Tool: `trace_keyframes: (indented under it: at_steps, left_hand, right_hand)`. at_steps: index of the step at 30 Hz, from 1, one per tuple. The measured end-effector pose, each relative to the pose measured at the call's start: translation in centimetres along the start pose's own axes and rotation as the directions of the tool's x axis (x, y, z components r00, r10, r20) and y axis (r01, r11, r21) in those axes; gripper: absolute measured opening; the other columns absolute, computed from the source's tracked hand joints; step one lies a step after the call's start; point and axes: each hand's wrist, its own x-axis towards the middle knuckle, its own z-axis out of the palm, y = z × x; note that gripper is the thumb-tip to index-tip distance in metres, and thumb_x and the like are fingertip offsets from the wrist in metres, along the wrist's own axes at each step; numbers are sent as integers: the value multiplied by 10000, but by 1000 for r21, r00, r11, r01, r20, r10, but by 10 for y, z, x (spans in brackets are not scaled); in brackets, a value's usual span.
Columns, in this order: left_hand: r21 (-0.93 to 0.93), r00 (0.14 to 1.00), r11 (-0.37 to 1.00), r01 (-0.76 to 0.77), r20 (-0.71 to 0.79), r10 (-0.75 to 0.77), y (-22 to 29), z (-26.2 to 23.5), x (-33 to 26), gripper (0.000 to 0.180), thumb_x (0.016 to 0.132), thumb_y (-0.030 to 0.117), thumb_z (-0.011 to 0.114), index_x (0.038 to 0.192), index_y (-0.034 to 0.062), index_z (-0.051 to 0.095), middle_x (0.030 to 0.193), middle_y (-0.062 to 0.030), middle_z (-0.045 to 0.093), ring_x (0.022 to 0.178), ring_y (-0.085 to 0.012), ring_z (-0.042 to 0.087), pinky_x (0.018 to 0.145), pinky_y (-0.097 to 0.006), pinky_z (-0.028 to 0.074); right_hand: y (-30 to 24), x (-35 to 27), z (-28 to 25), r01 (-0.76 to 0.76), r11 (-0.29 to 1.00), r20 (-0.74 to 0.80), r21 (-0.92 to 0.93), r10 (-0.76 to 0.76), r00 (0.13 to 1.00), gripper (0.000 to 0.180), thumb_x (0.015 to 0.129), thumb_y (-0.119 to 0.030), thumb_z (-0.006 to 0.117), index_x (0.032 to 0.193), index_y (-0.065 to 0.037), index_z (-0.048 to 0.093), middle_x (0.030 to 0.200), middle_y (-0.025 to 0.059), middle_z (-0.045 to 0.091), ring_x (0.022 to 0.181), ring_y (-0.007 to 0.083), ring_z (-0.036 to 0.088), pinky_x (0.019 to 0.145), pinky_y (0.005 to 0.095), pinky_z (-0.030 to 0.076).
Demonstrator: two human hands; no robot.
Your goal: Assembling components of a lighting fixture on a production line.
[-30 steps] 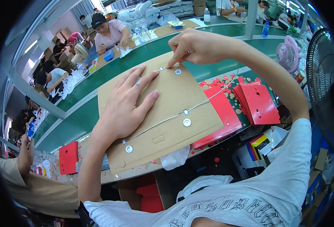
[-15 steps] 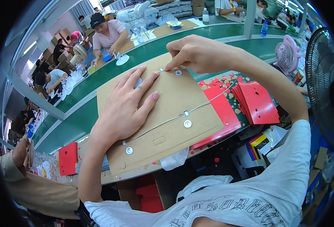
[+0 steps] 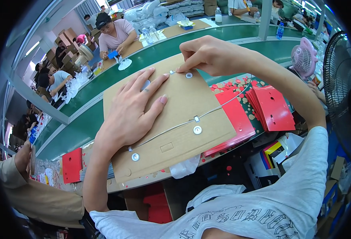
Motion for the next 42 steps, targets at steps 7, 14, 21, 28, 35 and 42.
trace_keyframes:
  at_steps: [7, 14, 21, 28, 35, 42]
  left_hand:
    - [-85, 996, 992, 89, 11, -89, 8, -4, 1, 596, 957, 299, 519, 1477, 58, 355, 1459, -193, 462, 1366, -351, 408, 1142, -428, 289]
    - [-120, 993, 986, 118, -17, -121, 1, 2, 4, 676, 944, 305, 530, 1520, 64, 273, 1441, -213, 477, 1348, -353, 430, 1138, -418, 287]
    - [-174, 997, 984, 34, -64, -46, 4, 8, 12, 762, 929, 353, 563, 1540, 48, 225, 1417, -232, 487, 1329, -356, 446, 1137, -408, 296]
    - [-184, 994, 982, 47, -91, -65, -10, -1, 53, 325, 879, 260, 687, 1127, 50, 684, 1049, -158, 698, 905, -258, 668, 834, -367, 512]
    - [-399, 976, 917, -10, -204, -78, -12, 16, 72, 153, 760, 139, 753, 831, 4, 739, 750, -176, 702, 615, -239, 647, 631, -341, 508]
    - [-552, 968, 833, -36, -227, -108, -43, 0, 57, 196, 795, 136, 740, 878, -41, 729, 860, -126, 734, 785, -119, 662, 733, -251, 516]
  right_hand:
    - [-4, 9, 4, 3, 1000, -24, 10, -2, 1000, 169, 782, 21, 692, 928, -26, 764, 800, 109, 620, 779, 269, 633, 687, 377, 504]
    - [4, -2, -5, -17, 998, -24, -60, 15, 1000, 104, 801, 24, 691, 894, -17, 709, 839, 99, 619, 799, 261, 640, 669, 351, 516]
    - [-1, 5, 6, 20, 976, 45, -217, -10, 999, 114, 775, 6, 693, 888, -6, 699, 860, 104, 623, 843, 265, 637, 743, 356, 536]
    - [-25, -2, 11, -105, 920, -63, -377, 88, 994, 89, 811, -80, 677, 875, -21, 695, 865, 93, 624, 860, 251, 639, 757, 349, 545]
    - [-77, -9, 23, -238, 921, -112, -309, 214, 970, 250, 905, -187, 574, 777, -5, 687, 835, 134, 663, 845, 269, 660, 742, 388, 550]
    - [-91, -10, 33, -295, 850, -192, -436, 233, 953, 266, 927, -195, 586, 822, 30, 683, 839, 142, 670, 852, 246, 648, 740, 350, 550]
